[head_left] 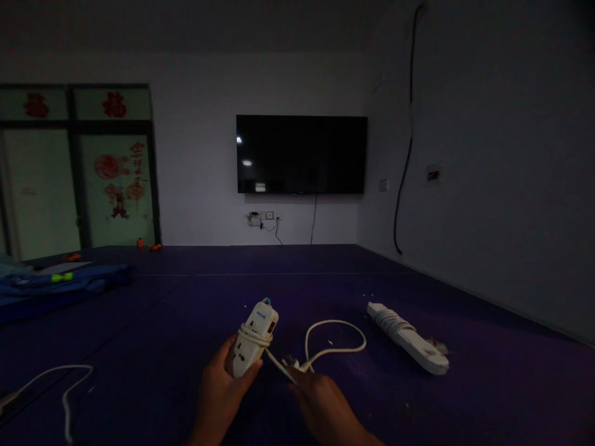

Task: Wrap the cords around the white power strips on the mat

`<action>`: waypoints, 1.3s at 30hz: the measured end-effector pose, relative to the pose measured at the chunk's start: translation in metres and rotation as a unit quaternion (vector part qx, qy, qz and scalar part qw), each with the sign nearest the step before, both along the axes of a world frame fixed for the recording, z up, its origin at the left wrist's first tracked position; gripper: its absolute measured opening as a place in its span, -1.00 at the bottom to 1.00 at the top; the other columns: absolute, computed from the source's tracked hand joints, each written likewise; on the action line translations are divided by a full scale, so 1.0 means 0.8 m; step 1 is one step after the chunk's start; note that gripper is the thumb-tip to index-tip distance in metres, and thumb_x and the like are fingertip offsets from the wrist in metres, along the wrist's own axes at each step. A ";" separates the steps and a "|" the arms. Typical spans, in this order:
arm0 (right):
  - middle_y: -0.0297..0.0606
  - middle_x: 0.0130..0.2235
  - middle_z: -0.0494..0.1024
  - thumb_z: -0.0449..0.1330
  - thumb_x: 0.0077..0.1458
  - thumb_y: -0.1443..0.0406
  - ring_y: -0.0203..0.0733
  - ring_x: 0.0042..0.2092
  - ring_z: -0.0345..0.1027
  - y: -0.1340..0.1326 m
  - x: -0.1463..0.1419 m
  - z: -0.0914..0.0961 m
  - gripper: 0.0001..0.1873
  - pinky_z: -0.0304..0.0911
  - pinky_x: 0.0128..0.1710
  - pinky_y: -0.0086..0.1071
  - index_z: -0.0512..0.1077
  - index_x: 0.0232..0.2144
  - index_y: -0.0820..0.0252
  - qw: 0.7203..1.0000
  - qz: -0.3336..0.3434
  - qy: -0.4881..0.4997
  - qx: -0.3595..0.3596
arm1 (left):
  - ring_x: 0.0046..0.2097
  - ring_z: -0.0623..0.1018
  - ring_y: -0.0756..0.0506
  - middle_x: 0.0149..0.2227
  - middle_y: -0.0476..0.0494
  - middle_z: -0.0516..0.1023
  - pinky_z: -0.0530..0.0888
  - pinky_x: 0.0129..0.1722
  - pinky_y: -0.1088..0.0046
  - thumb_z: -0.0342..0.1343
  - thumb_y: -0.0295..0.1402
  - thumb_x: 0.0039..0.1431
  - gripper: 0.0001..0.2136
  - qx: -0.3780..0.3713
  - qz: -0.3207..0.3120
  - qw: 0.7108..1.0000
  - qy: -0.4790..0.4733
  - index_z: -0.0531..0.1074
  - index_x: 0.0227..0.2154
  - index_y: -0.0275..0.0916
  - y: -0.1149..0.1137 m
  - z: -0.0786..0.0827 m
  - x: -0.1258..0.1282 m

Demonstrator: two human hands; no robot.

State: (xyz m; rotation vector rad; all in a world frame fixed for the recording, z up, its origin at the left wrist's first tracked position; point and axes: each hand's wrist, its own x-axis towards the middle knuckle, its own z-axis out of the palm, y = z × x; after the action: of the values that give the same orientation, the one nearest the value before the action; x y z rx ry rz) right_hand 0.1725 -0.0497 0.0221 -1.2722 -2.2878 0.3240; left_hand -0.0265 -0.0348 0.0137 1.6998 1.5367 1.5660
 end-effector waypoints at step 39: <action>-0.15 -0.17 0.58 0.06 0.04 0.39 -0.08 -0.18 0.49 0.001 0.002 -0.018 -0.58 0.37 -0.20 -0.37 0.37 -0.02 0.14 0.998 0.039 -0.041 0.025 | 0.01 0.46 -0.17 0.05 -0.21 0.45 0.36 0.00 0.32 0.14 -0.38 -0.05 -0.33 -0.037 0.016 0.941 0.335 0.13 0.19 -0.21 0.002 0.002 -0.006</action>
State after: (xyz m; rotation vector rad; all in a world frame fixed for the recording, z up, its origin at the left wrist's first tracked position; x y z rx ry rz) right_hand 0.1740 -0.0485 0.0080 -1.1957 -2.4037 0.2446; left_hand -0.0316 -0.0330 0.0157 2.3140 1.8928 0.9503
